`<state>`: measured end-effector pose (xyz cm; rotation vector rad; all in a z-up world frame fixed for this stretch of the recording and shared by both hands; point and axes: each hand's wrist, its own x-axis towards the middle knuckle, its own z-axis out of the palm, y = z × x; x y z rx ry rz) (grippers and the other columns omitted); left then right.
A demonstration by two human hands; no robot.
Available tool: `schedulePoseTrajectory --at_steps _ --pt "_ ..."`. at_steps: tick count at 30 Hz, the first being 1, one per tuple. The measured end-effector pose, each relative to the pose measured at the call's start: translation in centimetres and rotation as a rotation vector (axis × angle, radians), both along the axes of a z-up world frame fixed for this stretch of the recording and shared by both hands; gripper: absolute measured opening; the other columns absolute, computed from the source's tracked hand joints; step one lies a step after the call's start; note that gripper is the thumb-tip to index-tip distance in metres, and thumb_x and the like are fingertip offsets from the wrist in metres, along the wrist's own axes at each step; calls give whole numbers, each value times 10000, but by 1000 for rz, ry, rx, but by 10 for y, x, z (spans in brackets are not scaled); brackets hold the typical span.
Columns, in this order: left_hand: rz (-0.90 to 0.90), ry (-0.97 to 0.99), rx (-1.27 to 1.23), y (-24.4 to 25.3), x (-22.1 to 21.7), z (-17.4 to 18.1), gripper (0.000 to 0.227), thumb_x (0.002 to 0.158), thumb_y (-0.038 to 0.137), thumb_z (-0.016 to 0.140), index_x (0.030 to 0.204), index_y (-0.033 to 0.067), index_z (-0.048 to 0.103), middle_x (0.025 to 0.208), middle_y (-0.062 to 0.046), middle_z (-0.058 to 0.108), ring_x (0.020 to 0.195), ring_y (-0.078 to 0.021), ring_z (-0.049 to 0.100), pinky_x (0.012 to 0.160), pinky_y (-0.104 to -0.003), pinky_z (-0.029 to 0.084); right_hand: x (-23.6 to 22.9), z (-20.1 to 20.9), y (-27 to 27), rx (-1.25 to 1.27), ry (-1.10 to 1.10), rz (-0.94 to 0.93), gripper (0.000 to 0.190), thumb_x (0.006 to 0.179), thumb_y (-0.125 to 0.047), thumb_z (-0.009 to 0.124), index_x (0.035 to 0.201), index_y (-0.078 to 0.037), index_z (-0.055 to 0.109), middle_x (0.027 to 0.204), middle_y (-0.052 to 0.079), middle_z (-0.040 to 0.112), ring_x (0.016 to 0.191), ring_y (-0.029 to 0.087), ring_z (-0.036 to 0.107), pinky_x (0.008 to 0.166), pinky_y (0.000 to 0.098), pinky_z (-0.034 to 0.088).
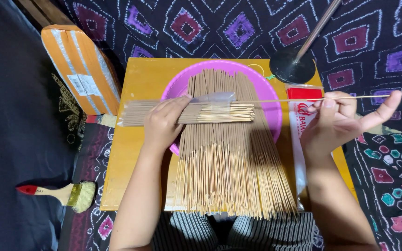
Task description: The person bundles wooden sticks by gathering them, sliding them into a clear plastic sleeve, and wrapping a rubber band around the sleeve to secure the bundle.
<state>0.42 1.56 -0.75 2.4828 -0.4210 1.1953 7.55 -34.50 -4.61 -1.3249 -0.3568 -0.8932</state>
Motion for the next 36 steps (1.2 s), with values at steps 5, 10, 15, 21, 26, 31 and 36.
schedulePoseTrajectory --at_steps 5,10,15,21,26,31,36 --pt "-26 23 -11 0 0 -1 457 722 -37 783 1166 63 748 1174 -39 783 1088 -210 743 958 -354 576 -17 15 29 -82 2 239 837 1191 30 502 1692 -289 -88 1189 185 649 900 214 637 900 293 598" --pt "-104 -39 16 18 18 -32 454 797 59 743 1236 176 742 1181 3 764 1100 -193 725 990 -352 563 -10 8 51 -167 -50 506 812 1019 -98 543 1654 -161 40 1270 404 562 1149 456 626 825 463 626" --pt "-107 -33 7 18 18 -34 445 812 67 740 1243 175 738 1182 2 760 1097 -205 723 989 -365 560 -22 38 62 -641 53 659 624 1023 -291 455 1535 59 391 1550 254 421 1392 346 428 1054 451 461" --pt "-135 -34 -4 16 20 -34 482 795 42 726 1265 152 722 1188 -23 752 1110 -225 717 1006 -387 550 -19 36 63 -583 69 729 686 1026 -245 451 1606 45 229 1583 255 359 1400 333 374 1111 470 388" --pt "-197 -81 -1 4 13 -5 405 833 31 710 1218 157 732 1194 -9 751 1125 -217 716 1047 -391 515 -9 39 46 -207 86 748 726 1030 -338 462 1596 30 195 1523 280 406 1330 323 454 1075 466 450" --pt "-293 -100 24 -16 9 19 163 984 148 669 1076 247 760 1228 77 736 1198 -148 662 1154 -393 328 -3 50 31 -11 153 675 566 1056 -356 449 1503 -28 334 1442 235 494 1224 283 557 1020 428 517" --pt "-462 27 11 -33 15 11 94 900 348 735 982 315 766 1166 83 661 1202 -198 521 1064 -539 213 1 46 21 -28 174 601 431 1066 -268 428 1404 -2 405 1357 249 518 1125 270 591 976 423 546"
